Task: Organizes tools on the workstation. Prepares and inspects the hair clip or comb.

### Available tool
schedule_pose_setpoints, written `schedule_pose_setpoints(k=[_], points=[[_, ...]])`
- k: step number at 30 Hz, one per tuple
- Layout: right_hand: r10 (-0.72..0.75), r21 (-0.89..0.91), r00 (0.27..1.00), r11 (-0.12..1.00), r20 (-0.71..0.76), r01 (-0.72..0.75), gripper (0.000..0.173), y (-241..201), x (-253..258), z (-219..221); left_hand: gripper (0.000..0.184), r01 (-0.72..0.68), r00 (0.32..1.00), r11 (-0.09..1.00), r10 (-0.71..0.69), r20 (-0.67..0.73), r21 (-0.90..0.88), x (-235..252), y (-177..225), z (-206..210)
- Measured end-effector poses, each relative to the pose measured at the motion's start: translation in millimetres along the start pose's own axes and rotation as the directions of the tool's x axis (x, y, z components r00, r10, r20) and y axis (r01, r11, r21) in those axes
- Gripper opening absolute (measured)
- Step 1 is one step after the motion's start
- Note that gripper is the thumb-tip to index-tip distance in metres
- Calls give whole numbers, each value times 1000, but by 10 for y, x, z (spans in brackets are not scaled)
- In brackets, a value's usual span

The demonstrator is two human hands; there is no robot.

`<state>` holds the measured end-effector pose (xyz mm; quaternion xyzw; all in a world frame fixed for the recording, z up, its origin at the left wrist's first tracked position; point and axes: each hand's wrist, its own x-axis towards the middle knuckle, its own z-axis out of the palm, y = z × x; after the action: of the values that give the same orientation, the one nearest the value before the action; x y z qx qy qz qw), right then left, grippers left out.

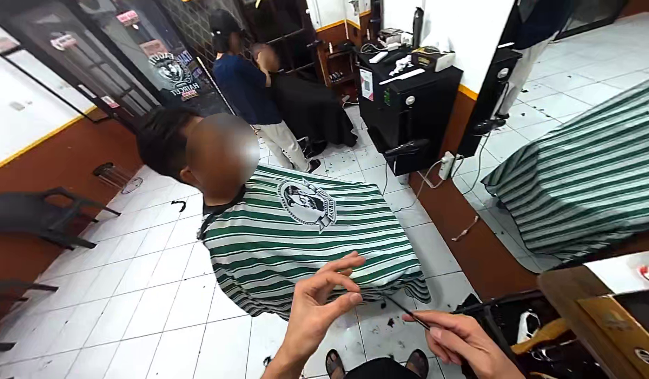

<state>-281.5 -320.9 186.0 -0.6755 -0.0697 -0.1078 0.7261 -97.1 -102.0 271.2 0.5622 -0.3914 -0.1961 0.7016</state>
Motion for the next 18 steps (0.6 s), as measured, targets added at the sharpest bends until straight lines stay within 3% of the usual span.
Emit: schedule_pose_setpoints(k=[4, 11, 18], points=[[96, 49, 990, 994, 104, -101, 35, 87, 409, 582, 13, 141, 990, 982, -138, 37, -125, -284, 46, -606], [304, 68, 952, 949, 43, -307, 20, 139, 1034, 1485, 11, 163, 976, 978, -179, -127, -129, -776, 183, -1714], [265, -240, 962, 940, 72, -241, 24, -149, 1523, 1914, 9, 269, 909, 943, -316, -272, -197, -866, 417, -2315]])
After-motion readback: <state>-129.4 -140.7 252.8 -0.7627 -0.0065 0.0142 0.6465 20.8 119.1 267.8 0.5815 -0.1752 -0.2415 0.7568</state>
